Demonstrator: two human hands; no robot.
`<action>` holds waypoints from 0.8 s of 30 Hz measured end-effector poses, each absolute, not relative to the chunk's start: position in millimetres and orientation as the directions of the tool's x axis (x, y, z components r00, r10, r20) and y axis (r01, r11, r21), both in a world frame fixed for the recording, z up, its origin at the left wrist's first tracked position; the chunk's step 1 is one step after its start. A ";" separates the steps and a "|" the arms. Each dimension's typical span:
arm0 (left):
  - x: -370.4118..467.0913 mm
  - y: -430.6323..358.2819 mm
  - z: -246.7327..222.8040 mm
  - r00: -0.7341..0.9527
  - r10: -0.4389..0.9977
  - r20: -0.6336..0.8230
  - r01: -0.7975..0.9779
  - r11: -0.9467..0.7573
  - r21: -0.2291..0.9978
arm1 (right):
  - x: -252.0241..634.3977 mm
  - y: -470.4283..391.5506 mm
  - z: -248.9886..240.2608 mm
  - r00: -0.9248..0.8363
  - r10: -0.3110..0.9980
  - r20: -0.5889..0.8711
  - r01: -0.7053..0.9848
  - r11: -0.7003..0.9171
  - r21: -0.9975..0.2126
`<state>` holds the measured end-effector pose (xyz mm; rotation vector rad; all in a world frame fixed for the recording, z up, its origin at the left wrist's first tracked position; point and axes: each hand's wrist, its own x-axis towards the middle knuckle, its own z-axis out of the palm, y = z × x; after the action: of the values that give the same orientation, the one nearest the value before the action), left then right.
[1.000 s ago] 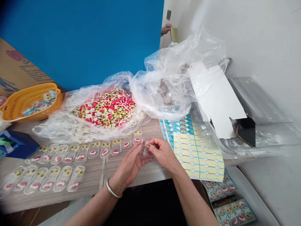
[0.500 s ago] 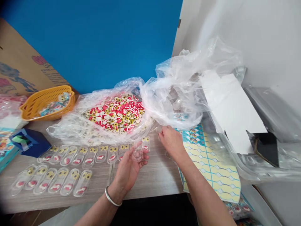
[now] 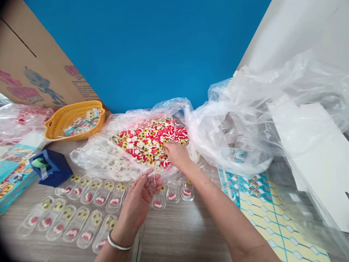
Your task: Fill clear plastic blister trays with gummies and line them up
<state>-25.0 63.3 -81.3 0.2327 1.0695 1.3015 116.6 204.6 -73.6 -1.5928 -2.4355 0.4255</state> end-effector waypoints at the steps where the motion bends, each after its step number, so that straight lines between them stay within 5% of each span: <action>1: -27.9 65.3 -82.6 -0.117 0.850 -0.513 -0.666 0.316 0.676 | 111.2 209.4 -78.8 -0.387 0.922 -0.006 0.878 0.367 -0.306; 5: -34.2 69.2 -87.0 -0.122 0.840 -0.529 -0.674 0.321 0.665 | 106.8 212.4 -92.4 -0.371 0.928 0.024 0.898 0.366 -0.244; 12: -35.4 72.6 -88.7 -0.097 0.831 -0.547 -0.689 0.340 0.640 | 127.9 217.6 -91.8 -0.240 0.970 0.037 0.854 0.229 -0.467; 24: -32.7 75.5 -89.3 -0.082 0.832 -0.549 -0.688 0.351 0.635 | 108.1 231.7 -88.0 -0.255 0.966 0.034 0.918 0.253 -0.305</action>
<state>-32.7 75.5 -89.3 0.1717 1.0616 1.2710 108.1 231.7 -88.0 -1.7682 -2.3080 0.3295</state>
